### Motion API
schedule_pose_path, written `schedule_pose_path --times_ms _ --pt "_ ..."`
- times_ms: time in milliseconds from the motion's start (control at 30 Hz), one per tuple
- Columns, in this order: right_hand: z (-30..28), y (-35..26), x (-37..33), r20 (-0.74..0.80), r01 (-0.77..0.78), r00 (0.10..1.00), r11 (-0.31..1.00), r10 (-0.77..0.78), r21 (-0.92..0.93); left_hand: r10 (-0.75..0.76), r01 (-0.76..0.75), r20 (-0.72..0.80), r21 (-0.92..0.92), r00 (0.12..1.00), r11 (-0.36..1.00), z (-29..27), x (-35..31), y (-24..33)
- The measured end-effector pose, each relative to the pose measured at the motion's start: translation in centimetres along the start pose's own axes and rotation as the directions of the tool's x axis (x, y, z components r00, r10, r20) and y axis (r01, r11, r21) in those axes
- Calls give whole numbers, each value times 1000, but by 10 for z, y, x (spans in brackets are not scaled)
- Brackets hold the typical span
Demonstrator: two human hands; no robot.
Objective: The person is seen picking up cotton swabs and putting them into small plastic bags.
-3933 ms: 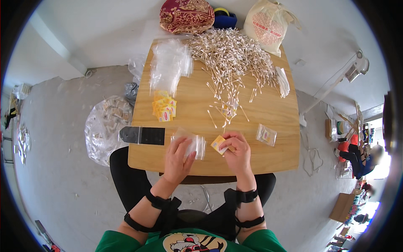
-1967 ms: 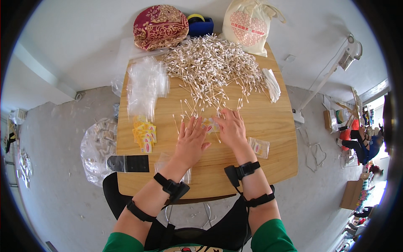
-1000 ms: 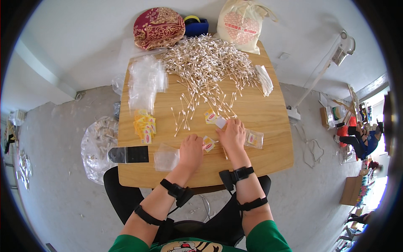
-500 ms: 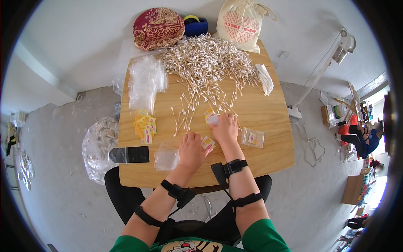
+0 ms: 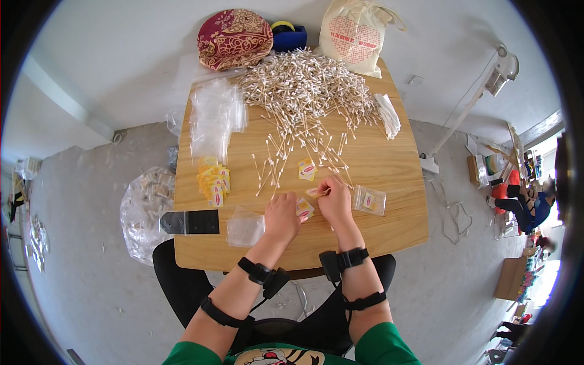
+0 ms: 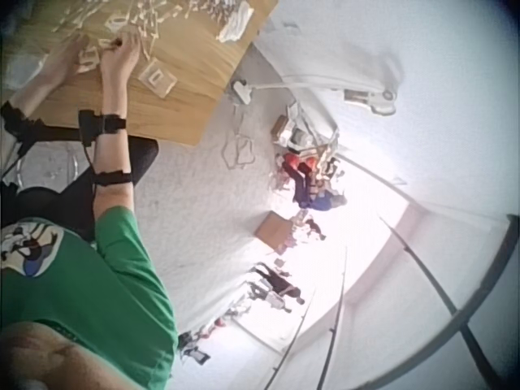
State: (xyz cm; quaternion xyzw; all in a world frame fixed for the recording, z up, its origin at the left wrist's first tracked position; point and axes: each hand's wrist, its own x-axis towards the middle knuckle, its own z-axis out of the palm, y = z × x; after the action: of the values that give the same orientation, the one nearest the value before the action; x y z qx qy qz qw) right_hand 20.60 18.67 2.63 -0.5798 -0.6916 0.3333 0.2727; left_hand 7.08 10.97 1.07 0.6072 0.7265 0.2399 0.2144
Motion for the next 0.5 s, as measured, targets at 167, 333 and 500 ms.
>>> schedule_pose_path --times_ms 167,333,500 --pt "-16 -2 -39 -157 273 954 958 -257 91 -57 59 46 -54 997 997 0 1 -1" --pt "-29 17 -64 -155 157 980 957 -121 245 -18 18 -1 -38 1000 999 2 -3 0" --pt "-36 9 -79 -46 3 998 792 32 611 -1 1 26 7 1000 1000 0 -3 0"
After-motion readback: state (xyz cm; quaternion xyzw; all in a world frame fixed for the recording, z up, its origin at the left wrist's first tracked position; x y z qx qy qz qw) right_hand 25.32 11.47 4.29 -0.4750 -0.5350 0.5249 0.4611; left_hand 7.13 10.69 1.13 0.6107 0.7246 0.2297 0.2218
